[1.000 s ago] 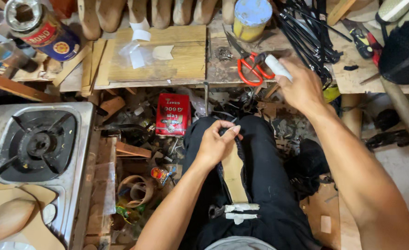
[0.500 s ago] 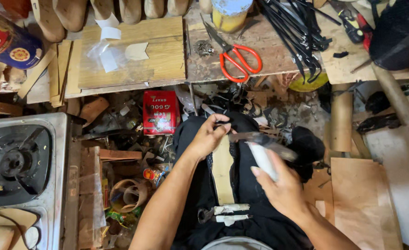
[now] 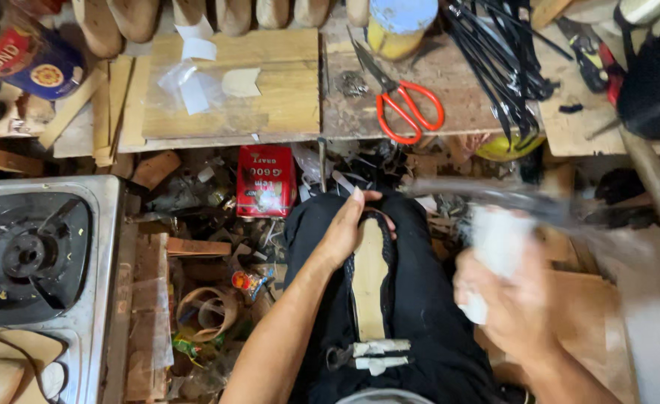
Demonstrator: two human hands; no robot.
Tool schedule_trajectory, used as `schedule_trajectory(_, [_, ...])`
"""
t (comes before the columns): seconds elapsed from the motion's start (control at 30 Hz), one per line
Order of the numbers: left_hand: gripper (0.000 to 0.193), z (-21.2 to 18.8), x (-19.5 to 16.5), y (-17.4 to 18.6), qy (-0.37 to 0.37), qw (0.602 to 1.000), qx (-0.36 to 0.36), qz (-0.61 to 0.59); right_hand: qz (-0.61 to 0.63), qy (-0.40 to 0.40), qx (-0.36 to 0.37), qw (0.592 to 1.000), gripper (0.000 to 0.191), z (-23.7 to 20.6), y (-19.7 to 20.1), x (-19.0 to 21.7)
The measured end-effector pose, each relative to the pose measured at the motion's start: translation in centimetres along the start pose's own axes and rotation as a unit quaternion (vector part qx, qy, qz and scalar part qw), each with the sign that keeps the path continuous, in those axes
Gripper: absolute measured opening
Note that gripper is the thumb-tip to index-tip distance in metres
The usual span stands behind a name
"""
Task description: The person sits on the floor and uses a plier-like tool to press the sole of a black slip-on shoe onto a wooden shoe last. They repeatedly adjust the shoe and tool, then place the finished shoe on a nearby shelf and pick up another shoe last to begin the process again.
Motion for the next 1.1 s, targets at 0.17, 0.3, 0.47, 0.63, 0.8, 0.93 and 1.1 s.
schedule_trajectory(0.17, [0.063,0.3,-0.4,0.2,-0.003,1.000,-0.009,0.010,-0.237,0.009,0.052,0.970,0.056,2.2,-3.7,0.5])
schedule_trajectory(0.3, [0.068,0.2,-1.4,0.3,-0.044,0.998,-0.004,0.046,-0.316,-0.198,0.124,0.920,0.045,4.0,-3.5,-1.7])
schedule_trajectory(0.47, [0.067,-0.1,0.1,0.6,0.005,1.000,-0.022,0.014,-0.076,0.087,0.033,0.993,0.015,1.1,-1.2,1.8])
schedule_trajectory(0.63, [0.072,0.2,-2.8,0.8,-0.115,0.954,-0.071,0.269,-0.326,0.030,0.050,0.944,0.018,1.4,-3.1,-3.0])
schedule_trajectory(0.8, [0.075,0.4,-0.2,0.7,-0.002,0.998,-0.032,0.058,-0.067,0.002,0.031,0.997,0.035,0.6,-1.4,-1.1])
schedule_trajectory(0.93, [0.076,0.3,-0.4,-0.2,0.015,1.000,-0.017,-0.001,-0.015,0.140,0.112,0.984,0.035,2.0,-3.8,1.4])
schedule_trajectory(1.1, [0.079,0.2,-1.3,-0.9,0.004,0.998,-0.022,0.051,-0.300,-0.242,0.119,0.915,0.055,3.5,-2.4,-4.6])
Point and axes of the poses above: each hand's wrist, its own z-axis towards the middle knuckle, its own y-axis out of the back of the hand, x = y × z, the point moved 8 cm from there along z, towards the middle knuckle, and after that the axes turned 10 degrees about x, right-handed, at the moved point
